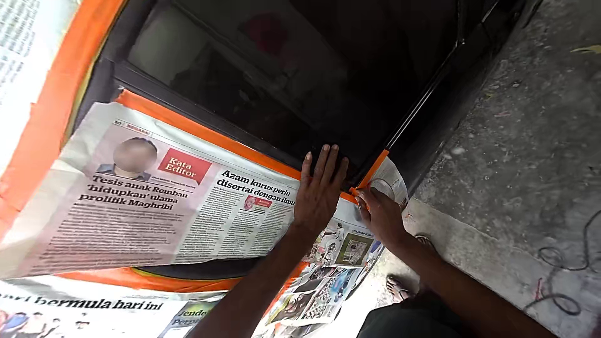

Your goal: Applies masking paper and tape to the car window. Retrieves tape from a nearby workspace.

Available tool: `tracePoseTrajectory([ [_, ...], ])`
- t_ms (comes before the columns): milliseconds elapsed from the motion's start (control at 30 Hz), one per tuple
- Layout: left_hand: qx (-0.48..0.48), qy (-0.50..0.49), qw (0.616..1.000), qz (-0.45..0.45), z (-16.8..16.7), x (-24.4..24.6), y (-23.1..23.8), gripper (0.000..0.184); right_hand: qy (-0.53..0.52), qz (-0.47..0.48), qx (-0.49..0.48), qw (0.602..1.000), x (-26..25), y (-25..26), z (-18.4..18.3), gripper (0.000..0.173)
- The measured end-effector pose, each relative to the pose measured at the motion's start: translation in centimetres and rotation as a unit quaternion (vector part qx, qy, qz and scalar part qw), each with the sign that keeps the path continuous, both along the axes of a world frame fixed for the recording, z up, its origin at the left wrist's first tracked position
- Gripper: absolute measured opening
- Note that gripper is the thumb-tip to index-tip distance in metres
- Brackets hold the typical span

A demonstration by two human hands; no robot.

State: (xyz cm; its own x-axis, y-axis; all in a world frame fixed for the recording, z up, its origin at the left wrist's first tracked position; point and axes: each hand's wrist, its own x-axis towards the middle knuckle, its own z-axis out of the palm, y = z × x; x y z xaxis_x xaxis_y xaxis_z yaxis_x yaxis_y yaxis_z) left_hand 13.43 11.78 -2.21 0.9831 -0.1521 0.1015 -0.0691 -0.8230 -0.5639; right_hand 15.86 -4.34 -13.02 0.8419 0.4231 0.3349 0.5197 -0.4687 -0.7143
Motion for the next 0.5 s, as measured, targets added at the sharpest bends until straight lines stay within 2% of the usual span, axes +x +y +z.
tracePoseTrajectory([
  [133, -0.015, 0.003, 1.0, -0.005, 0.1, 0.2, 0.2, 0.08, 0.028, -0.029, 0.016, 0.999, -0.5, 1.5, 1.3, 0.019],
  [300, -0.016, 0.009, 1.0, -0.011, 0.2, 0.3, 0.4, 0.086, 0.116, -0.047, 0.005, 0.992, 0.5, 2.1, 2.0, 0.023],
  [500, -0.01, 0.012, 1.0, -0.016, 0.3, 0.2, 0.5, 0.086, 0.18, -0.018, -0.066, 0.981, 0.9, 1.7, 3.6, 0.026],
])
